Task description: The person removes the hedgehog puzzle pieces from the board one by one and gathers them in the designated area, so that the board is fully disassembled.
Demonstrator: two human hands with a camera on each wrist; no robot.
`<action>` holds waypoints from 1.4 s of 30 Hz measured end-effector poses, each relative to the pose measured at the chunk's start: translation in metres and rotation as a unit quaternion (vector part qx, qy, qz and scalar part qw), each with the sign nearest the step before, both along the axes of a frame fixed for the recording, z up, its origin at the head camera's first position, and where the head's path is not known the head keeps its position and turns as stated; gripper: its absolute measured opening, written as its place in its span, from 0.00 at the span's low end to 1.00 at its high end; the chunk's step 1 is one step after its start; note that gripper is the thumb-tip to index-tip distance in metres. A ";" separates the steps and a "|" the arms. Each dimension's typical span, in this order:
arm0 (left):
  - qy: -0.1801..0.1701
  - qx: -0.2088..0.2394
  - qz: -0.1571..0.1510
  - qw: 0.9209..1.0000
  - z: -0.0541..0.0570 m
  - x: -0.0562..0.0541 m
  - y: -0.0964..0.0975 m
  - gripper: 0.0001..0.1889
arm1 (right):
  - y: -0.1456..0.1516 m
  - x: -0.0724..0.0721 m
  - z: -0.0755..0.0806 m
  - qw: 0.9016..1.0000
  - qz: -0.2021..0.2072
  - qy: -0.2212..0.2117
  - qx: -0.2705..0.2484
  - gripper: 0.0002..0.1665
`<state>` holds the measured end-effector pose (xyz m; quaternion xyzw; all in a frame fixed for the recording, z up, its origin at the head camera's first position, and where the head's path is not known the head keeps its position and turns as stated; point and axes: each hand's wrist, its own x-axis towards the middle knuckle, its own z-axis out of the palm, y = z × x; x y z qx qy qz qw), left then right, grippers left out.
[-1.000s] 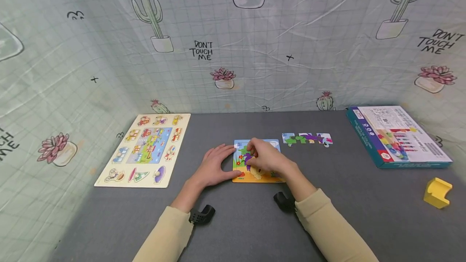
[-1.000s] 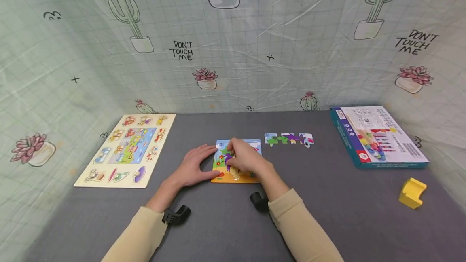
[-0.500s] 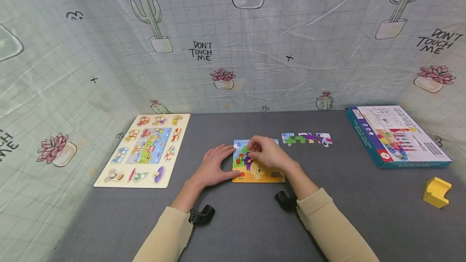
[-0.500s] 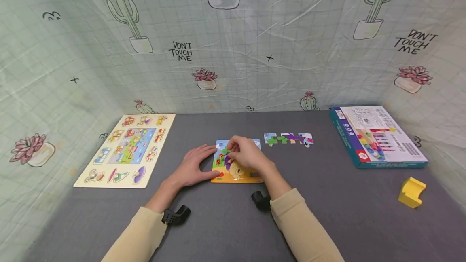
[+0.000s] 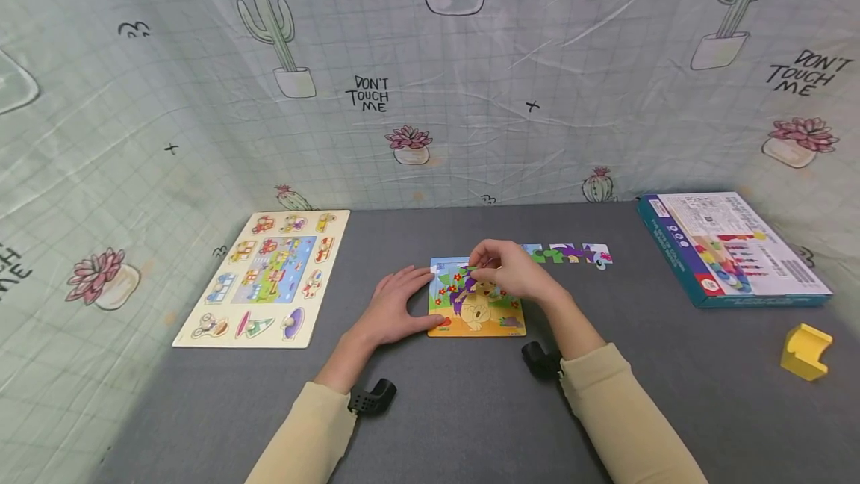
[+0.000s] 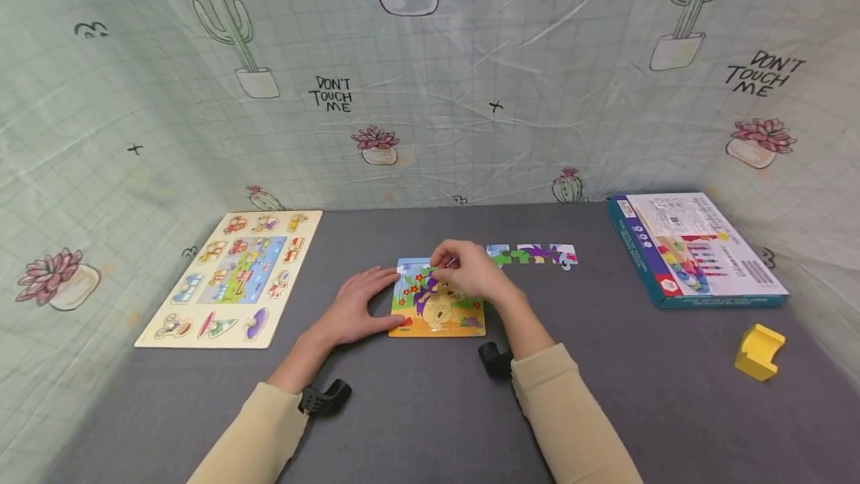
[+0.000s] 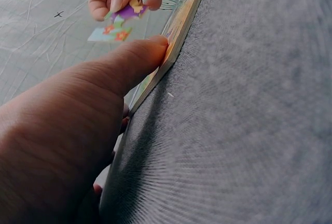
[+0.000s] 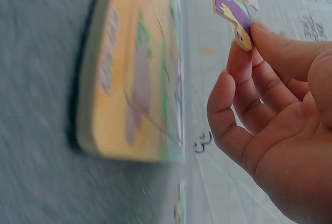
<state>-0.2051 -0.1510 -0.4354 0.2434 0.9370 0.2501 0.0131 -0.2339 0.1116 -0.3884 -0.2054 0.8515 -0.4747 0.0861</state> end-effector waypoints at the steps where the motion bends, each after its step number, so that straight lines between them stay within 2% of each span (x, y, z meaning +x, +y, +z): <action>1: 0.001 -0.002 0.001 1.000 0.000 0.000 0.000 0.43 | 0.003 -0.001 0.001 1.000 0.001 0.000 0.001 0.03; 9: 0.000 -0.007 -0.003 1.000 0.001 -0.003 0.006 0.44 | 0.036 -0.004 0.005 1.000 -0.005 0.003 0.007 0.06; 15: -0.004 -0.011 -0.002 1.000 0.001 -0.002 0.006 0.44 | 0.061 -0.002 0.001 0.999 -0.015 -0.010 0.030 0.05; 24: -0.005 -0.004 0.004 1.000 -0.001 0.000 0.003 0.44 | 0.090 -0.003 -0.005 0.997 -0.018 -0.003 0.073 0.05; 29: -0.004 -0.008 0.005 1.000 -0.004 0.000 0.000 0.44 | 0.100 -0.003 -0.008 0.997 -0.007 -0.006 0.083 0.05; 42: -0.004 -0.010 0.002 1.000 -0.001 0.000 -0.002 0.44 | 0.102 -0.008 -0.013 0.991 -0.035 0.016 0.131 0.06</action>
